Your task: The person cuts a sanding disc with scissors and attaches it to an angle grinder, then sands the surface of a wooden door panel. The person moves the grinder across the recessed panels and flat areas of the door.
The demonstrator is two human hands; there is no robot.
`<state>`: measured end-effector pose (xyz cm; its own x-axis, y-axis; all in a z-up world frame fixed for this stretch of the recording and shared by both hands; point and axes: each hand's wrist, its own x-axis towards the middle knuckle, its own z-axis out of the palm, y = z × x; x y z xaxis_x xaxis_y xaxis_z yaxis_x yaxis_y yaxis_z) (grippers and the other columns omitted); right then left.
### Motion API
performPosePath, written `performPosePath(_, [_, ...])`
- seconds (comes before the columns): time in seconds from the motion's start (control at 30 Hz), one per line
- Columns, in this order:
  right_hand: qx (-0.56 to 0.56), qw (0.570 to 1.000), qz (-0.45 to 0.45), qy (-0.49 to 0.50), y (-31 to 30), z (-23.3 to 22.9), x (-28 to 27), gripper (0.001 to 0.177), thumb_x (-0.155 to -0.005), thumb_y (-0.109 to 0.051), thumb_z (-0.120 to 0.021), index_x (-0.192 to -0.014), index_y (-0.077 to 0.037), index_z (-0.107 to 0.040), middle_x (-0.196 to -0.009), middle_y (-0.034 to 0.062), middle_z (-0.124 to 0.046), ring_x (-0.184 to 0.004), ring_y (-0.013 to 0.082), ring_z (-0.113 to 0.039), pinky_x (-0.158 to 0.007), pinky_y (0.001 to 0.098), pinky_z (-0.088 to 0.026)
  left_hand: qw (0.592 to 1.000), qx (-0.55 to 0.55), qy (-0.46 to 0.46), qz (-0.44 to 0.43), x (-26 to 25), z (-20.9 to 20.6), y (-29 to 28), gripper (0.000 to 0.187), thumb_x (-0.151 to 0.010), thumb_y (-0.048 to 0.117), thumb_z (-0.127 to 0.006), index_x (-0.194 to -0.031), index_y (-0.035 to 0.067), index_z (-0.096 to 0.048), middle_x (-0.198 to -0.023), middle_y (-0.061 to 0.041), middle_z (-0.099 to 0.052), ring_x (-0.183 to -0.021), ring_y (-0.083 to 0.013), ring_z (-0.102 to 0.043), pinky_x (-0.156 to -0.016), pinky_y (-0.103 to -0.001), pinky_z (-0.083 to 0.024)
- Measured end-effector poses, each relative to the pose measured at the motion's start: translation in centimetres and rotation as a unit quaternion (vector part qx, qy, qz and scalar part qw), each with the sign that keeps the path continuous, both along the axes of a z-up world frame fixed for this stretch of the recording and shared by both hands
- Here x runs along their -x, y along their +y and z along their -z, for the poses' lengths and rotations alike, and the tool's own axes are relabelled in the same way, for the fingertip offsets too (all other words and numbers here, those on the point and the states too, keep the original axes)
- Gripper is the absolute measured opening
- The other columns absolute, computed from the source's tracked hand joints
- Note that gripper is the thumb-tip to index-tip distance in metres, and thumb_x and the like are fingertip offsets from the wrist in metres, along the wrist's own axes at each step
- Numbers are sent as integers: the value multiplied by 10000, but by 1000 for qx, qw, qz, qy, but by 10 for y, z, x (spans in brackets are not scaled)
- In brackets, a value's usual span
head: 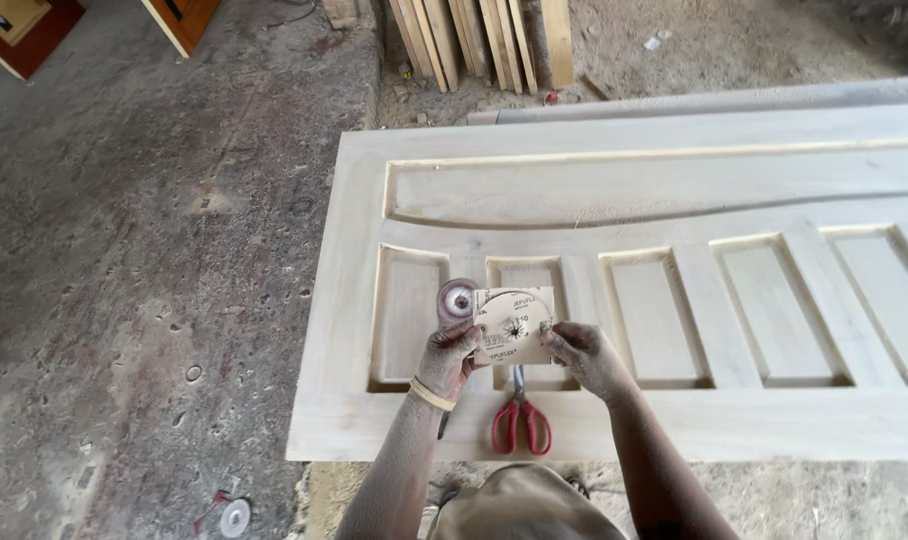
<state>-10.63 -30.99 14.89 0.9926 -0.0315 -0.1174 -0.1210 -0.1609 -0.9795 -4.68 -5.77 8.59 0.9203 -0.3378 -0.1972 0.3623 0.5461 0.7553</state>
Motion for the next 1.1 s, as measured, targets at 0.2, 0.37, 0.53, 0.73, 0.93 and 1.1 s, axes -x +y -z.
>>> performPosePath(0.2, [52, 998, 27, -1, 59, -4, 18, 337, -954, -322, -700, -954, 5, -782, -699, 19, -639, -692, 97, -564, -636, 288, -482, 996, -2, -88, 14, 2, -11, 48, 147, -949, 15, -738, -1094, 9, -763, -1029, -101, -752, -916, -179, -719, -805, -350, -615])
performPosePath(0.37, [-45, 998, 43, -17, 86, 1, 30, 308, -957, -300, -672, -1008, -13, -774, -812, 15, -734, -775, 84, -643, -723, 271, -553, 993, 60, -55, 81, 6, -17, 70, 150, -946, 17, -694, -1078, 61, -750, -1050, -69, -754, -946, -159, -722, -866, -314, -610])
performPosePath(0.53, [5, 1000, 26, -12, 69, 39, 36, 345, -965, -332, -673, -1061, -17, -777, -831, 54, -722, -768, 104, -618, -714, 280, -537, 986, -25, -41, 159, 16, -19, 66, 216, -1008, 175, -626, -1134, 27, -720, -1131, -98, -765, -1042, -187, -730, -904, -319, -615])
performPosePath(0.73, [184, 954, 234, 33, 0, 158, 28, 291, -924, -150, -569, -1138, 2, -696, -1073, 194, -718, -1053, 331, -657, -937, 414, -515, 1000, 4, 9, 27, 21, 4, 45, 253, -999, 165, -646, -1196, 15, -699, -1139, -97, -739, -1041, -212, -700, -888, -343, -603])
performPosePath(0.93, [359, 892, 253, 109, -71, 236, 69, 295, -949, -147, -546, -1184, -104, -717, -1238, 246, -658, -1125, 409, -637, -1001, 487, -511, 999, -3, 30, -40, 31, 10, 6, 291, -973, 173, -657, -1227, 33, -681, -1161, -56, -731, -1055, -174, -705, -880, -332, -607])
performPosePath(1.1, [371, 897, 204, 123, -126, 235, 62, 271, -967, -275, -628, -1158, -136, -761, -1219, 185, -730, -1142, 344, -681, -1041, 441, -537, 997, 25, -29, -68, 41, 0, -45, 327, -970, 225, -684, -1238, 36, -683, -1144, -53, -736, -1018, -175, -705, -838, -334, -594])
